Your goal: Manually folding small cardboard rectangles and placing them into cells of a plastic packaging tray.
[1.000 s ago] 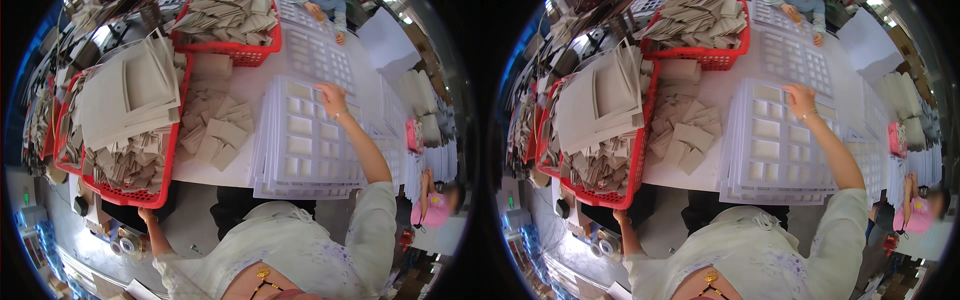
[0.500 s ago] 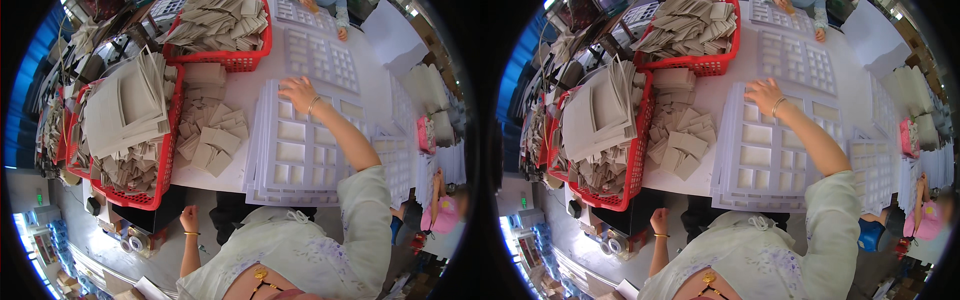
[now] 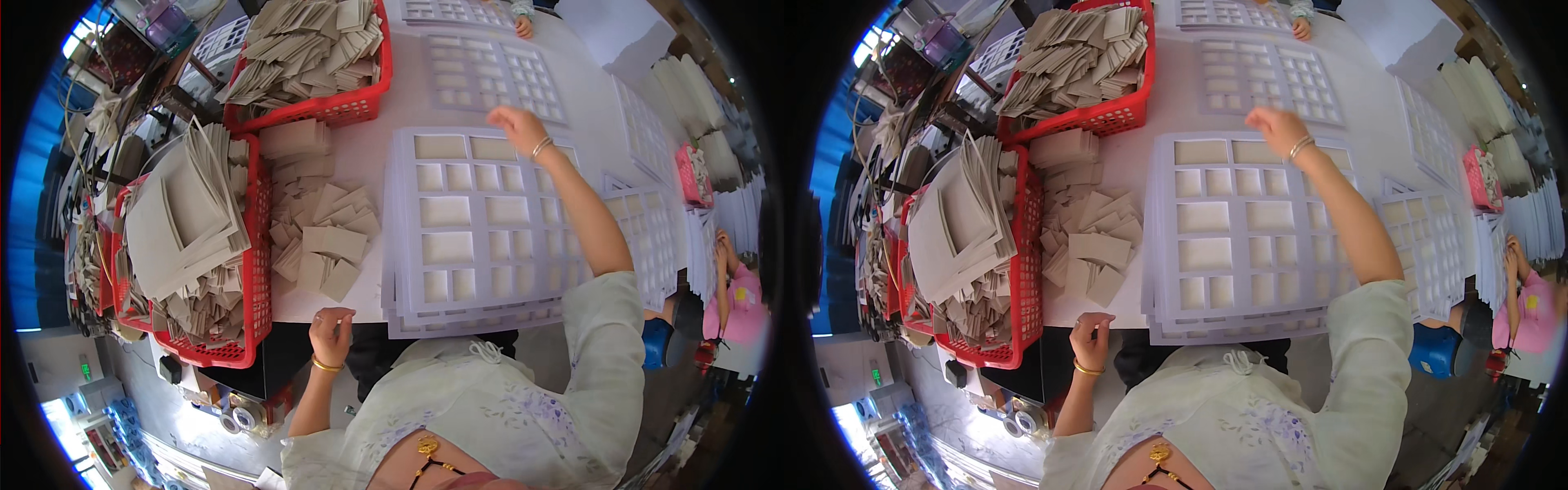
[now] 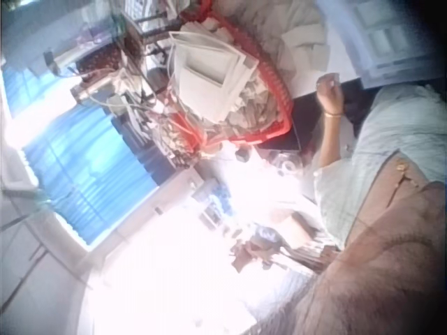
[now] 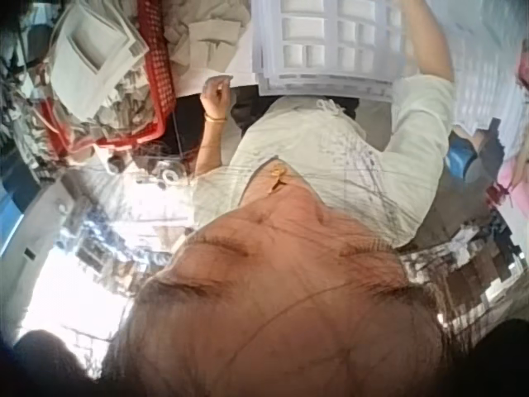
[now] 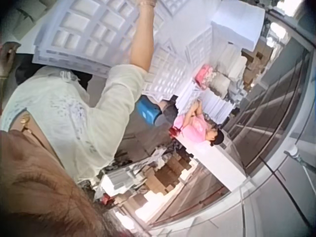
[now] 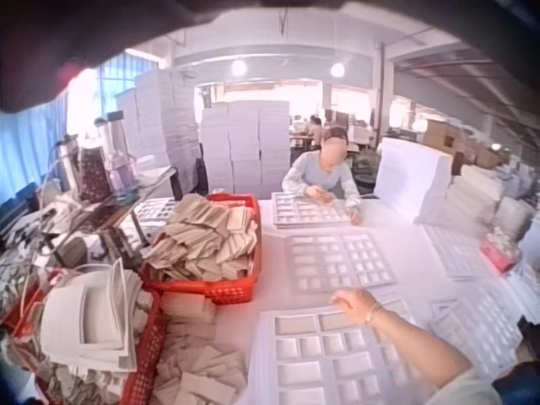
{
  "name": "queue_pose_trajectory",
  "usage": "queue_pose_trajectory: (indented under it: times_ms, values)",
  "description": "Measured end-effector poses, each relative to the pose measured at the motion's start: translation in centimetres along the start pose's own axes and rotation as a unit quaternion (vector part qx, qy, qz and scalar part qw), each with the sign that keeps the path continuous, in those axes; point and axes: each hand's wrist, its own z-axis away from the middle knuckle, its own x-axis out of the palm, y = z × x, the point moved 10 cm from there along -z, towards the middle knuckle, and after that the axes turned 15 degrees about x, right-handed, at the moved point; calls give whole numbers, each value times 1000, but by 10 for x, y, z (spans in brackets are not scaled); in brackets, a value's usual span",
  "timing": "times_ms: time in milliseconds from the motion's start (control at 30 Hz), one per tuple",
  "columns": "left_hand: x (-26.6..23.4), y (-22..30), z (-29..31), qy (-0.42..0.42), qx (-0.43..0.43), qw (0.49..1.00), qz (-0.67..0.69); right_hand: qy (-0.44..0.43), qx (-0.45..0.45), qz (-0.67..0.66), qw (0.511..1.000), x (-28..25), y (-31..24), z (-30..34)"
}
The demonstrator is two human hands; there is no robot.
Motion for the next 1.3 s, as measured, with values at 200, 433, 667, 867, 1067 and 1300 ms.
queue_pose_trajectory:
  times_ms: [200,433,667,867,1067,1300]
  values:
    - [33,66,-32,-27,166,986,21,13,24,-59,998,8,30,29]
    - [35,62,-29,-30,167,985,20,-83,4,124,989,27,21,35]
    - [-4,26,-30,29,116,991,-60,-76,27,218,973,31,23,24]
    - [-52,5,-28,111,75,984,-119,2,-143,208,968,62,-102,12]
    - [-144,34,-44,140,144,950,-240,-32,-335,82,938,121,-254,45]
    - [-237,-72,-27,129,-91,945,-287,-59,-562,68,822,211,-419,154]
